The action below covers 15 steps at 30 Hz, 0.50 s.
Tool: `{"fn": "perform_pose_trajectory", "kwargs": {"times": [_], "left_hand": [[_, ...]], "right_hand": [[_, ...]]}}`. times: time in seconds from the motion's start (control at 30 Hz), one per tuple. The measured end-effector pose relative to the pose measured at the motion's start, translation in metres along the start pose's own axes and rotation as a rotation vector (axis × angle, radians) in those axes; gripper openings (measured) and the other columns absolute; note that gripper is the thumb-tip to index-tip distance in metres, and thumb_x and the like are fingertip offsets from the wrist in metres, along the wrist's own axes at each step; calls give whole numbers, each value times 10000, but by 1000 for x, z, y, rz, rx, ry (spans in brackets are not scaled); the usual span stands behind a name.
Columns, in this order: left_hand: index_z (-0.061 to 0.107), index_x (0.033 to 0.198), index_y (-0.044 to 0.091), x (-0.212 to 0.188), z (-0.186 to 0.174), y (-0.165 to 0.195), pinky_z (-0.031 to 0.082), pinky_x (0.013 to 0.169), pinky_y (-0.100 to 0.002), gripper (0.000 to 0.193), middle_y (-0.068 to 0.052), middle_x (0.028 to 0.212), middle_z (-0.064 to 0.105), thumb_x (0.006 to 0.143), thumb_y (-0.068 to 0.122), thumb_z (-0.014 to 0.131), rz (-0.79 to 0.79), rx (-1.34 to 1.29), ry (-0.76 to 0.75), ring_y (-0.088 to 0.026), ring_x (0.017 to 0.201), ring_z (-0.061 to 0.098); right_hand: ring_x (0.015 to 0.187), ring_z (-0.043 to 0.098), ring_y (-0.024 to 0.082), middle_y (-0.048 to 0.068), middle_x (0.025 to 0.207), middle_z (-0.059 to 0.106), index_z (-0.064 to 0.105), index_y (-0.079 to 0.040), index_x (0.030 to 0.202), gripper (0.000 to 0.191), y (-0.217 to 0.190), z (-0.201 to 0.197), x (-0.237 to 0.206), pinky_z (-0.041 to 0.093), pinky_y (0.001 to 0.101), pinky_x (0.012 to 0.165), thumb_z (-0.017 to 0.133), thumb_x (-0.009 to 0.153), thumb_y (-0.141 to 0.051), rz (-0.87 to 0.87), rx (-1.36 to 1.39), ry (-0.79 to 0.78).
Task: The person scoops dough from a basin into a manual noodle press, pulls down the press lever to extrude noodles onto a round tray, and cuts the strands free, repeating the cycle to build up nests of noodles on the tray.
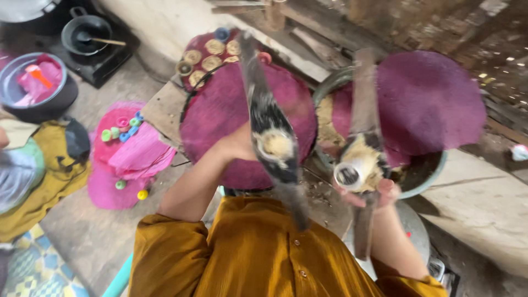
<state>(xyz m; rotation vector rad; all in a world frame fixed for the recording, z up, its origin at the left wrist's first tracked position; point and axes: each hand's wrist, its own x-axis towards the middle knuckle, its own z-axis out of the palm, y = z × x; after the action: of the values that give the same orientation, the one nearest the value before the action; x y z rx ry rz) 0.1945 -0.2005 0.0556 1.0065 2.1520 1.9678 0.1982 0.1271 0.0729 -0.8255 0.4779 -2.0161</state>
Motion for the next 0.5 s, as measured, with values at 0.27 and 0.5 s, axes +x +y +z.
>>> {"fn": "perform_pose_trajectory", "kwargs": {"times": [0.27, 0.5], "left_hand": [[718, 1268, 130, -4, 11, 34, 564, 893, -422, 559, -110, 1066, 759, 772, 353, 846, 84, 704, 177, -281, 957, 724], [734, 1017, 122, 5, 2, 11, 577, 846, -447, 344, -109, 953, 745, 756, 322, 835, 209, 812, 210, -313, 905, 726]], "right_hand": [[1066, 626, 323, 269, 1350, 523, -52, -125, 1721, 1253, 2, 55, 35, 587, 415, 845, 840, 861, -303, -220, -1529, 550], [1130, 628, 473, 299, 1432, 434, 184, -151, 1574, 1120, 17, 84, 60, 610, 491, 716, 899, 739, -368, -166, -2344, 325]]}}
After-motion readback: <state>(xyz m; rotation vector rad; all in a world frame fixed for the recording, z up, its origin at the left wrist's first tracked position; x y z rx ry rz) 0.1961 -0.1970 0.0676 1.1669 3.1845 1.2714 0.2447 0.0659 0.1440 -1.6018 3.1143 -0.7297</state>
